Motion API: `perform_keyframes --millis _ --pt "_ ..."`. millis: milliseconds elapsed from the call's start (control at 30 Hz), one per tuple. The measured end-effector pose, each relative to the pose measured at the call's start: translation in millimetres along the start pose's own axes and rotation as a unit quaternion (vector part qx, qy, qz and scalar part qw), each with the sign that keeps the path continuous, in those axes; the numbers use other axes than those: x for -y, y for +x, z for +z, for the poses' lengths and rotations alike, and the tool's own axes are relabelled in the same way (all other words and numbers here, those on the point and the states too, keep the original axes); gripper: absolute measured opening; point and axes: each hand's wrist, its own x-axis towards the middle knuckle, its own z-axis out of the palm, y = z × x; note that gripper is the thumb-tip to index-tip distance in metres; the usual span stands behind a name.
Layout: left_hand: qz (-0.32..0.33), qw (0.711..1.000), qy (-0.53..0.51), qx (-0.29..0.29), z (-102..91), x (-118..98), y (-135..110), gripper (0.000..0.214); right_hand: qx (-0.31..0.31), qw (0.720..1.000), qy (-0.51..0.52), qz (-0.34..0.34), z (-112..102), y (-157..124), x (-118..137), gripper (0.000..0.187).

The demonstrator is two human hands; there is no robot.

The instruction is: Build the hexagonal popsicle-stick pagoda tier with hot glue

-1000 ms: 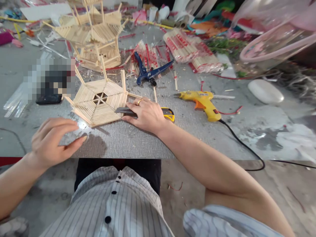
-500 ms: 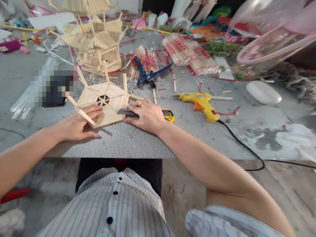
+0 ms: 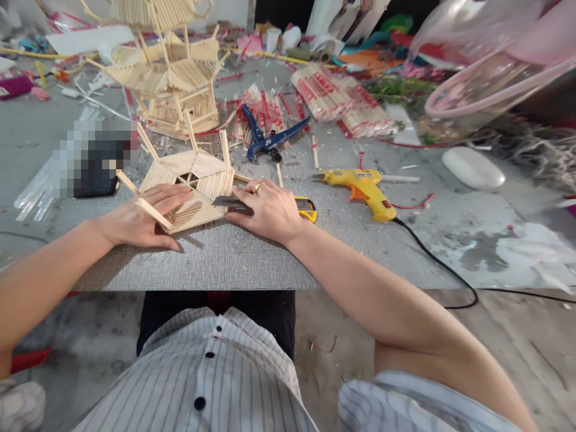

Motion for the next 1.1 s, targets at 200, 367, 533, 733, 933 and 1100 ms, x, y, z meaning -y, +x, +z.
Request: perform_keyframes --millis 200,367,533,733,933,1100 --pt "-0.014 0.998 0.024 -0.055 3.7 -1.4 3.0 0.085 -0.049 0.999 0.001 0.016 -2.0 -0.3 -1.3 0.061" --pt "0.009 0.993 0.037 -0.109 12.0 1.9 1.0 0.081 -0.047 0.999 -0.008 0.024 -5.5 -1.6 2.7 0.067" --pt "-0.004 0.992 0.030 -0.122 12.6 0.9 -0.1 0.068 -0.014 0.998 -0.027 0.047 -10.2 -1.1 4.9 0.078" --pt "-0.008 0.988 0.010 -0.156 11.7 -0.6 -0.9 0.066 0.039 0.997 -0.034 0.054 -12.7 1.4 4.0 0.071" --pt "0.039 0.980 0.023 -0.193 16.3 2.5 1.6 0.071 0.090 0.992 -0.033 0.078 -15.8 3.6 8.4 0.072" --pt "0.041 0.976 0.031 -0.210 18.6 0.9 2.4 0.066 0.126 0.983 -0.088 0.104 -21.7 8.3 18.7 0.077"
